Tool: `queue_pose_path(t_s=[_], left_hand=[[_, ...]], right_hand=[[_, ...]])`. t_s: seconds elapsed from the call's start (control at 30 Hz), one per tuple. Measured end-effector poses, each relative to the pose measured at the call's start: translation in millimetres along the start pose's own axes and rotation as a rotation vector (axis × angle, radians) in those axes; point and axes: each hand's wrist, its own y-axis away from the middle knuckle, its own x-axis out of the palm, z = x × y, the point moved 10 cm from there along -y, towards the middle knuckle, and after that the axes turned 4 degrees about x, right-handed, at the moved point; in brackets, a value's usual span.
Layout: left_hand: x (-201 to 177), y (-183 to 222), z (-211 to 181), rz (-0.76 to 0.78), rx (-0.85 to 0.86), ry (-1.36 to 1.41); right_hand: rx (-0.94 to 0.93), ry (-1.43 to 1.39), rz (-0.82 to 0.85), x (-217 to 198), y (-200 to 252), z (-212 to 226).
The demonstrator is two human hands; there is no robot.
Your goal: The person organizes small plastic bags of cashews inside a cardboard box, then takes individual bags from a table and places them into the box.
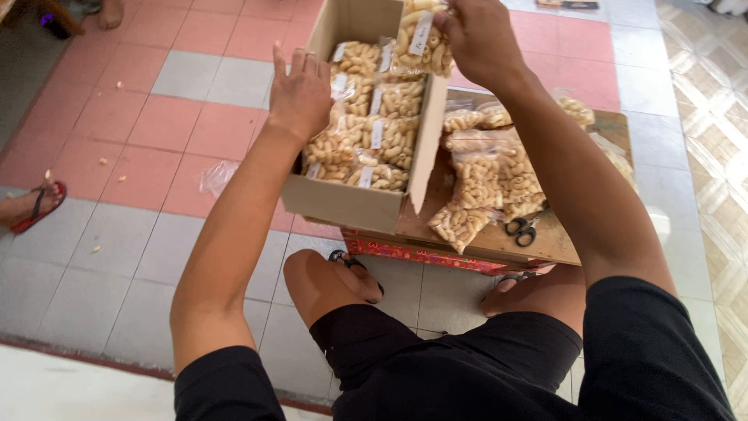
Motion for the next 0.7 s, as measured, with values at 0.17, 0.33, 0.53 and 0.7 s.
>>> queue_pose_path(t_s=[0.17, 0.33, 0.53, 0.7], left_hand=[[-6.6, 19.3, -6.2, 0.07, 0.003, 0.033], [-4.2, 18.6, -13.6, 0.049, -0.008, 0.007], [-13.0, 17.9, -17.1, -0.227, 0.05, -0.051], [-35.2, 26.6, -15.2, -0.415, 0.065, -0.093]], right_hand=[[0.132, 0.158, 0.145, 58.1, -26.9, 3.7], [0.206, 0.298, 0.264, 95.6, -38.7, -5.8], [0.184, 0.505, 0.259, 132.6, -41.0, -37.7], [-0.056, 0.526, 0.359, 139.5, -20.3, -1.9]])
